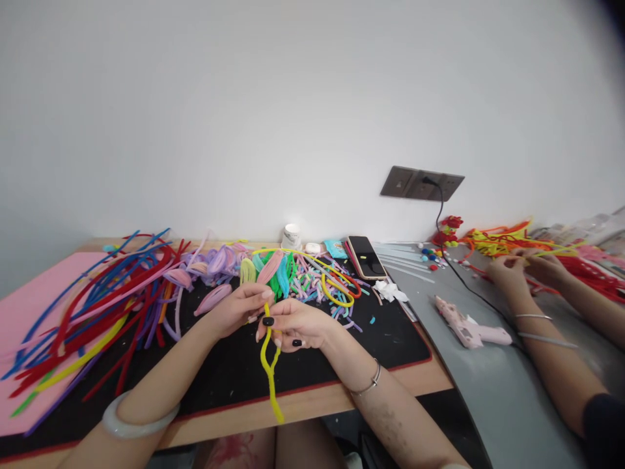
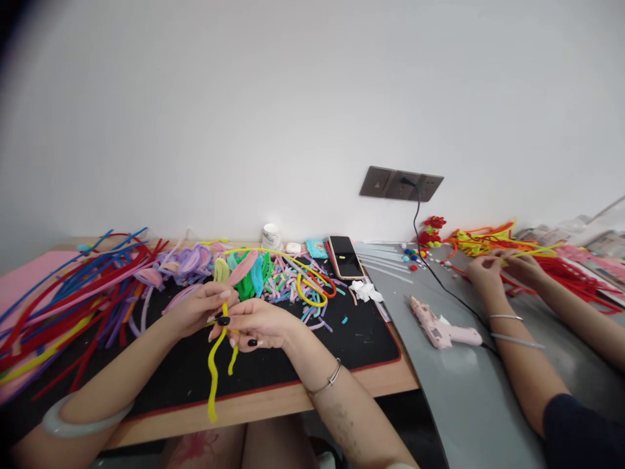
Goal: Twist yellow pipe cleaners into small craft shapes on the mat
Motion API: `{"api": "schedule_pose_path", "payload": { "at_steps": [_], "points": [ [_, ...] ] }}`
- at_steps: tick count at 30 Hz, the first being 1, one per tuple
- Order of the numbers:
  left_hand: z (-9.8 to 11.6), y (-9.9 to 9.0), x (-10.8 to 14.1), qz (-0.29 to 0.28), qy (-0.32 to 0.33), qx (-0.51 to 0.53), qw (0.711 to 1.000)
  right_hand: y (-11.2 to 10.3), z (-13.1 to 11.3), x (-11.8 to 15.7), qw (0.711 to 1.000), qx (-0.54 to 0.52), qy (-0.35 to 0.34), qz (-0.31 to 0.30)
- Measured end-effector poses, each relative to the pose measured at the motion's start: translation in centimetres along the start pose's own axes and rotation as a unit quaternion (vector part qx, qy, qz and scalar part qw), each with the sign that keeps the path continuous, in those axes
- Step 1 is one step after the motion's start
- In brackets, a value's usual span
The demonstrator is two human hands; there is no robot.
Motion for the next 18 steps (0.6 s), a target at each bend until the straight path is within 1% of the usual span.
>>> {"api": "schedule_pose_path", "payload": {
  "at_steps": [6,11,13,16,18],
  "points": [
    [0.2,-0.3,-0.1,0.010,0.013,-0.073,0.997,-0.2,0.0,0.1,0.998,0.040,0.021,0.046],
    [-0.3,-0.5,-0.3,0.028,0.008,-0.077,0.997,-0.3,-0.2,0.1,0.988,0.095,0.010,0.123],
    [-0.6,-0.9,-0.4,0.059,0.009,-0.077,0.995,-0.4,-0.5,0.1,0.980,0.128,-0.014,0.154],
    [-0.4,-1.6,-0.3,0.136,0.025,-0.100,0.985,-0.6,-1.0,0.2,0.968,0.164,-0.053,0.180],
    [0.0,-1.7,-0.2,0.169,0.035,-0.142,0.975,-0.8,-1.2,0.3,0.964,0.187,-0.047,0.182]
  ]
}}
Point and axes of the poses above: each hand's wrist, its own x-axis away from the middle knuckle, its own y-axis out of the palm, z = x × y, the point moved 3 cm from there along -x, towards the middle knuckle, and after that the axes turned 13 degrees about -z, right-handed, at the moved point
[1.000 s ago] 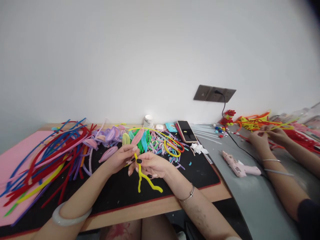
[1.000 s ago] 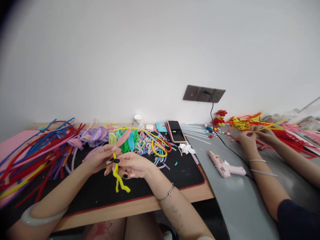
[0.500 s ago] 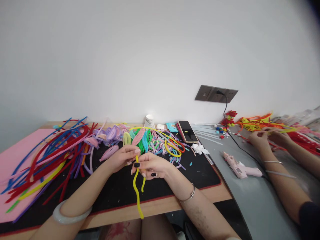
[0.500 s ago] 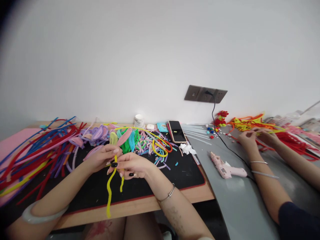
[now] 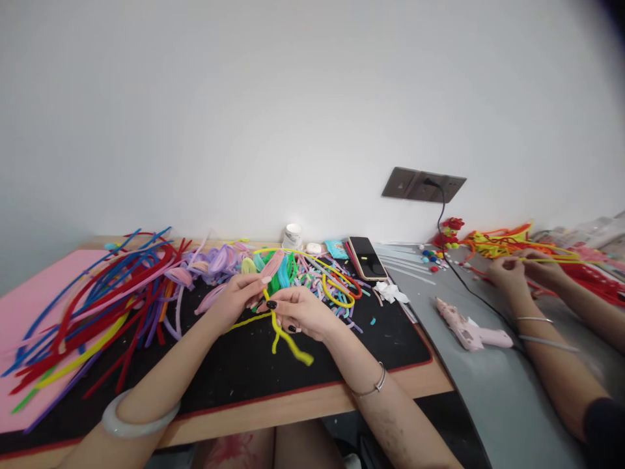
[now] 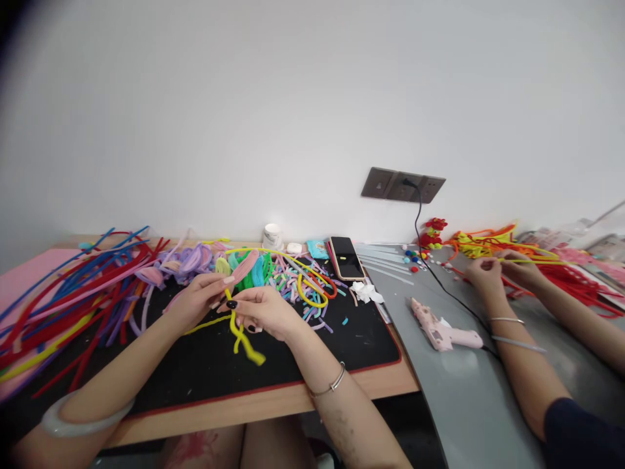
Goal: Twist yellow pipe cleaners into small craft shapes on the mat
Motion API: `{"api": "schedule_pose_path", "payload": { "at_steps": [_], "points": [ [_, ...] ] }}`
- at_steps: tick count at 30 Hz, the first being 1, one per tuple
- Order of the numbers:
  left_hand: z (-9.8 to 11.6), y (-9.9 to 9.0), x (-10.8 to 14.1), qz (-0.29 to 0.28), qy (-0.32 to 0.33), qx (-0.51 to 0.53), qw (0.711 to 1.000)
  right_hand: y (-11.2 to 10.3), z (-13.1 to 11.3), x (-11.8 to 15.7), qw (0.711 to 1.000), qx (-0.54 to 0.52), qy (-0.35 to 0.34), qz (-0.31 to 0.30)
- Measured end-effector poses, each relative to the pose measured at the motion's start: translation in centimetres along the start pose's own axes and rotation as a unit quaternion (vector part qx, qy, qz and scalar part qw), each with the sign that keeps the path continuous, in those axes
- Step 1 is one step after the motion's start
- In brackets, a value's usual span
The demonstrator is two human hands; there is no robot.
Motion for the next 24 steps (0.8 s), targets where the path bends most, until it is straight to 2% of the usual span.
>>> {"api": "schedule_pose_path", "payload": {
  "at_steps": [2,5,7,10,12,13,15,17,18,19,21,24],
  "points": [
    [0.5,0.0,0.1,0.004,0.006,-0.060,0.998,-0.3,0.0,0.0,0.998,0.052,0.018,0.009],
    [1.1,0.1,0.1,0.005,0.010,-0.158,0.987,-0.7,0.0,0.0,0.983,0.170,0.034,0.058],
    [1.4,0.2,0.2,0.034,0.025,-0.225,0.974,-0.9,-0.1,-0.1,0.962,0.259,0.025,0.089],
    [1.6,0.1,0.3,0.094,0.059,-0.281,0.953,-0.7,-0.6,0.0,0.910,0.392,-0.017,0.132],
    [1.7,0.2,0.3,0.113,0.066,-0.288,0.949,-0.6,-0.9,0.0,0.882,0.443,-0.043,0.155],
    [1.8,0.2,0.3,0.114,0.065,-0.291,0.948,-0.6,-0.9,0.1,0.880,0.444,-0.046,0.160],
    [1.9,0.2,0.4,0.108,0.059,-0.294,0.948,-0.8,-0.6,0.1,0.915,0.377,-0.025,0.143],
    [2.0,0.2,0.4,0.098,0.054,-0.287,0.951,-1.0,0.0,0.0,0.970,0.231,0.020,0.075],
    [2.1,0.2,0.4,0.092,0.053,-0.280,0.954,-1.0,0.3,0.0,0.988,0.147,0.040,0.031],
    [2.1,0.2,0.4,0.086,0.051,-0.272,0.957,-0.9,0.4,0.0,0.996,0.068,0.055,-0.010],
    [2.0,0.2,0.4,0.069,0.047,-0.255,0.963,-0.8,0.5,0.1,0.995,-0.045,0.070,-0.062],
    [1.7,0.3,0.4,0.042,0.044,-0.244,0.968,-0.5,0.3,0.1,0.987,-0.110,0.075,-0.088]
  ]
}}
Point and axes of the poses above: each hand's wrist, its own x-axis away from the middle knuckle, its own y-axis out of the palm, z = x × y, the point moved 3 cm from there along -x, towards the middle knuckle, and after that the axes turned 13 degrees about -z, right-handed, at the moved point
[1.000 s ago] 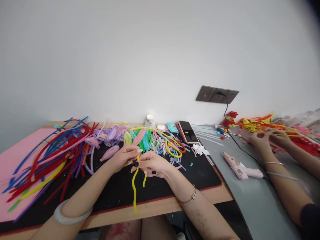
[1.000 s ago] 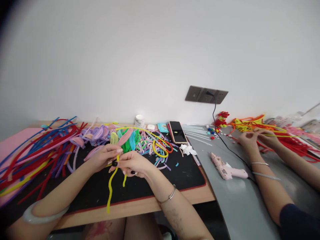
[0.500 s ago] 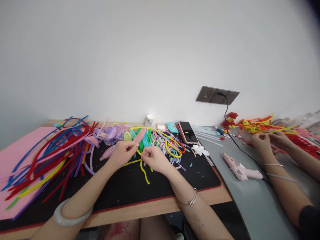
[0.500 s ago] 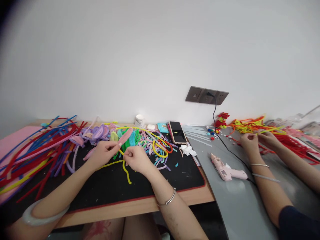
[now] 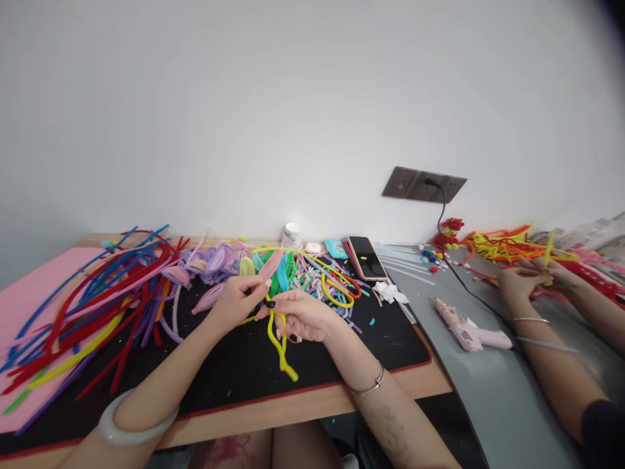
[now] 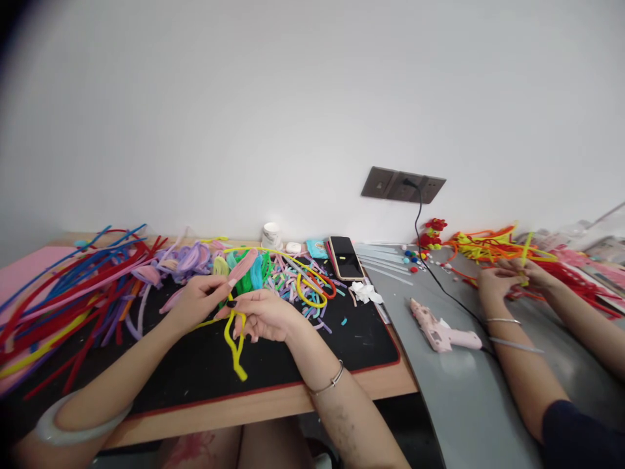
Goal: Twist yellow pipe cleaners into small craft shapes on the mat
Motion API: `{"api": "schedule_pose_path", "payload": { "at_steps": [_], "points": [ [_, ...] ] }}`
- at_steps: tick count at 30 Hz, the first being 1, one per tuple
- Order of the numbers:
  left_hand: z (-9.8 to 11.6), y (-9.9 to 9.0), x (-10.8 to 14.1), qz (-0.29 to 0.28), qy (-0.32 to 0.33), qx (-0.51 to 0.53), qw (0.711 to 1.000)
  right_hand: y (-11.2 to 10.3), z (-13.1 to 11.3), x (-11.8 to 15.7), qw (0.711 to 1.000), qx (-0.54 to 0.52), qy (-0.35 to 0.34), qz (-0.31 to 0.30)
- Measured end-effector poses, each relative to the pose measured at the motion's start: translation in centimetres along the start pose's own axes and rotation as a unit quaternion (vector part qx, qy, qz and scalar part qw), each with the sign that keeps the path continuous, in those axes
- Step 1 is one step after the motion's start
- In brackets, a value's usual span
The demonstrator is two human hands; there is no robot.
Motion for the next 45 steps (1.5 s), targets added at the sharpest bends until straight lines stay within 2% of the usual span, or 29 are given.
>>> {"api": "schedule_pose_path", "payload": {
  "at_steps": [6,11,15,19,23,28,32,34,37,39,41,45],
  "points": [
    [-0.1,0.5,0.1,-0.022,0.027,-0.016,0.999,0.3,0.7,-0.3,0.999,0.036,0.017,-0.009],
    [0.1,0.4,0.0,-0.016,0.025,-0.015,0.999,0.3,1.2,-0.5,0.999,-0.021,0.036,-0.018],
    [0.4,-0.2,0.1,0.006,0.015,0.024,1.000,0.3,1.0,-0.4,0.996,-0.087,0.018,-0.017],
    [0.0,-0.1,0.2,-0.007,-0.010,0.110,0.994,0.4,0.8,-0.4,0.993,-0.117,-0.003,-0.030],
    [-0.7,0.2,0.1,-0.026,-0.025,0.170,0.985,0.4,1.0,-0.6,0.997,-0.071,-0.034,-0.024],
    [-1.3,0.7,0.0,-0.089,-0.033,0.225,0.970,0.3,1.4,-0.9,1.000,0.020,-0.022,0.000],
    [-1.3,1.2,0.0,-0.137,-0.043,0.254,0.957,0.6,1.5,-0.9,0.998,0.062,-0.013,-0.017],
    [-1.2,1.2,0.0,-0.143,-0.045,0.265,0.953,0.8,1.3,-0.8,0.996,0.081,-0.021,-0.020],
    [-0.7,0.8,-0.2,-0.095,-0.011,0.263,0.960,0.6,0.4,-0.8,0.989,0.115,-0.084,0.040],
    [-0.3,0.6,-0.3,-0.067,0.013,0.235,0.970,0.1,-0.3,-0.6,0.972,0.138,-0.150,0.120],
    [0.0,0.7,-0.2,-0.065,0.023,0.187,0.980,-0.5,-0.8,-0.4,0.947,0.168,-0.192,0.195],
    [0.1,1.4,0.0,-0.071,0.024,0.132,0.988,-1.2,-1.0,0.0,0.912,0.244,-0.190,0.268]
  ]
}}
Point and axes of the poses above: each hand's wrist, its own x-axis away from the middle knuckle, its own y-axis out of the palm, z = x × y, the point moved 3 cm from there along -x, towards the middle knuckle, and after that the axes turned 13 degrees about -z, right-handed, at the moved point
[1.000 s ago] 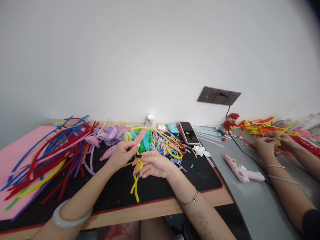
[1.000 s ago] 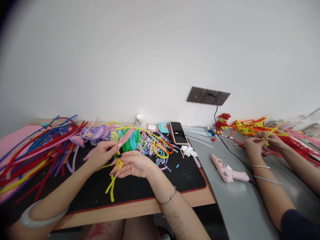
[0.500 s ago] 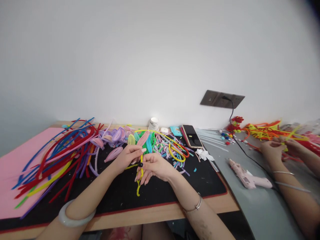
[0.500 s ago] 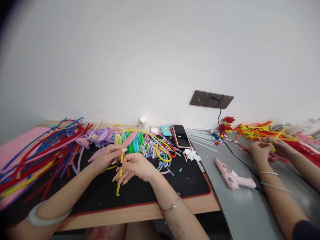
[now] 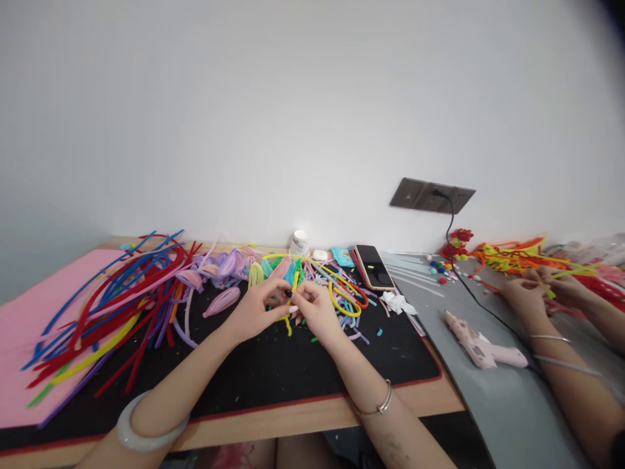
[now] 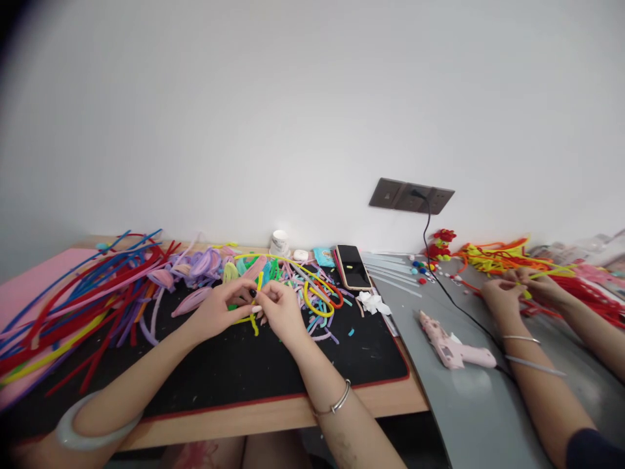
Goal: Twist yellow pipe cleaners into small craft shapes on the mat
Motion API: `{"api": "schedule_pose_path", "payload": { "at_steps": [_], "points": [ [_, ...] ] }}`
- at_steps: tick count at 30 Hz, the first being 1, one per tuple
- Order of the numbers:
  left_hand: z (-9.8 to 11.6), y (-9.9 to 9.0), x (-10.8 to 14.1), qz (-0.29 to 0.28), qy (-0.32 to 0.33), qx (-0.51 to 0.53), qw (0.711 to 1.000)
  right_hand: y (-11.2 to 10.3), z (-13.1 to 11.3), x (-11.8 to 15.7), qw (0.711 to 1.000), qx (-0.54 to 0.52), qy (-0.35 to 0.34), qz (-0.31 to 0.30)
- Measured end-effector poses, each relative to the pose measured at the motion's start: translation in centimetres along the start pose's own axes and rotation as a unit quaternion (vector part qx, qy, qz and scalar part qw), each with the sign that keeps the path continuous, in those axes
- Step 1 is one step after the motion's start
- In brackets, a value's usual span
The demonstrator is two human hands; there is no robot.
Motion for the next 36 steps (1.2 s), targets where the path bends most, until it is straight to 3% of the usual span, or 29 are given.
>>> {"api": "schedule_pose_path", "payload": {
  "at_steps": [8,11,20,24,28,31,36],
  "points": [
    [-0.5,0.6,-0.2,-0.002,0.001,0.045,0.999,-0.7,-0.4,0.2,0.989,0.133,-0.050,0.040],
    [-0.5,0.5,-0.2,-0.005,0.000,0.034,0.999,-0.8,-0.8,0.2,0.984,0.153,-0.073,0.048],
    [-0.8,0.1,-0.4,-0.017,-0.043,0.061,0.997,-0.9,-0.6,0.1,0.984,0.163,-0.056,0.052],
    [-0.5,-0.7,-0.4,0.003,-0.033,0.044,0.998,-0.7,-0.3,0.0,0.999,0.017,-0.030,0.015],
    [-0.1,-0.9,-0.2,0.007,0.003,0.047,0.999,0.3,0.1,0.1,0.988,-0.130,0.037,-0.080],
    [0.0,-0.5,-0.1,-0.017,0.010,0.062,0.998,1.3,0.2,0.4,0.968,-0.181,0.084,-0.154],
    [0.2,-0.4,0.1,-0.026,-0.001,0.022,0.999,2.0,0.5,0.7,0.951,-0.192,0.126,-0.206]
  ]
}}
Point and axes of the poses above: each hand's wrist, its own x-axis away from the middle knuckle, its own y-axis out of the palm, z = x × y, the point moved 3 cm from there along -x, towards the middle knuckle, and after that the axes turned 13 degrees about -z, right-handed, at the moved point
